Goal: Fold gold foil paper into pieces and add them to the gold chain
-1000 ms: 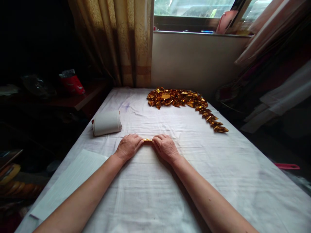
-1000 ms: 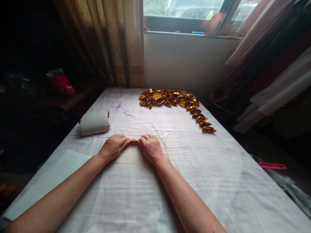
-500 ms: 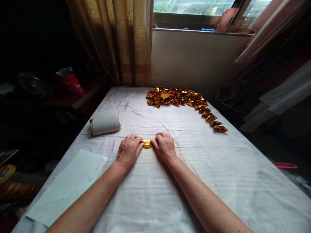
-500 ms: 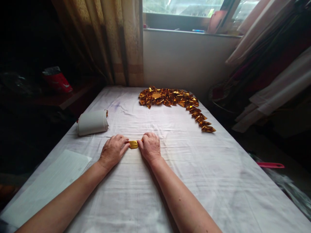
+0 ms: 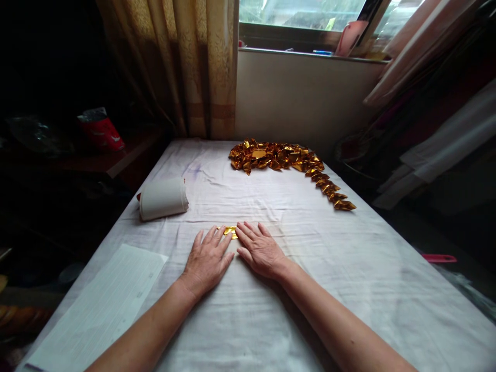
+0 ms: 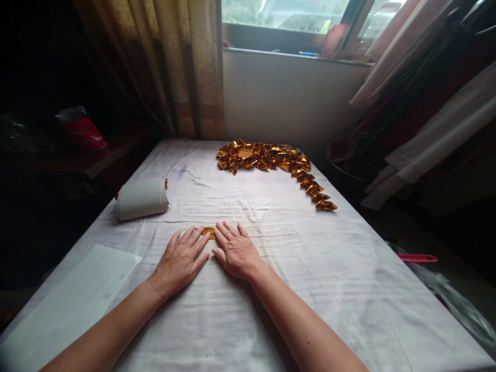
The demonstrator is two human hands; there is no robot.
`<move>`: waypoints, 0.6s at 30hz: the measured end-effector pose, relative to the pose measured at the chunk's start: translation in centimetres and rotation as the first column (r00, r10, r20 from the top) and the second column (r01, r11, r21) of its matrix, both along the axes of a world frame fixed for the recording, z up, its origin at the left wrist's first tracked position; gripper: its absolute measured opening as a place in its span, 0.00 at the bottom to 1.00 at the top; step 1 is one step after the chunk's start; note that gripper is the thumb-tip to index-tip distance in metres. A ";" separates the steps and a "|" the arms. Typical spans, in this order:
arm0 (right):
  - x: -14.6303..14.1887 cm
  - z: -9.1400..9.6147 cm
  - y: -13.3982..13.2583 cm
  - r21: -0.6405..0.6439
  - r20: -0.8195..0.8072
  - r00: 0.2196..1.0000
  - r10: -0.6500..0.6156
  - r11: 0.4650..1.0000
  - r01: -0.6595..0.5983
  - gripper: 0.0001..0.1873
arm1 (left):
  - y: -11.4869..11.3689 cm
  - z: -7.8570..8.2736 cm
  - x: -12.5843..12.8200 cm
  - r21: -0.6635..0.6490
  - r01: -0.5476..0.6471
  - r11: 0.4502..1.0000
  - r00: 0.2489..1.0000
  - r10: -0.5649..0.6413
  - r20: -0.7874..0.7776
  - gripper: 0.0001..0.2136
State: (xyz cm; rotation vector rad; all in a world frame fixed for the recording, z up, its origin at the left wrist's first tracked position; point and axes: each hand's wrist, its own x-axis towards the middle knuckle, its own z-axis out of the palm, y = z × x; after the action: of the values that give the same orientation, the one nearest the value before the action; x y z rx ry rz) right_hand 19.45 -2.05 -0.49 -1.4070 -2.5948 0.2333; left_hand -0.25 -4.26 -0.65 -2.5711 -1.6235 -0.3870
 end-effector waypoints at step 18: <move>-0.1 0.4 -0.5 0.073 0.011 0.997 -0.070 0.995 0.069 0.29 | 0.2 0.0 -0.1 -0.059 -0.010 0.998 1.000 0.010 0.009 0.21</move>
State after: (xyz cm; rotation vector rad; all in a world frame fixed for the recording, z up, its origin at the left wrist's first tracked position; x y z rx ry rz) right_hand 19.36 -2.59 -0.11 -1.4752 -2.5315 0.1188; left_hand -0.38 -4.09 -0.60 -2.6063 -1.6749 -0.3564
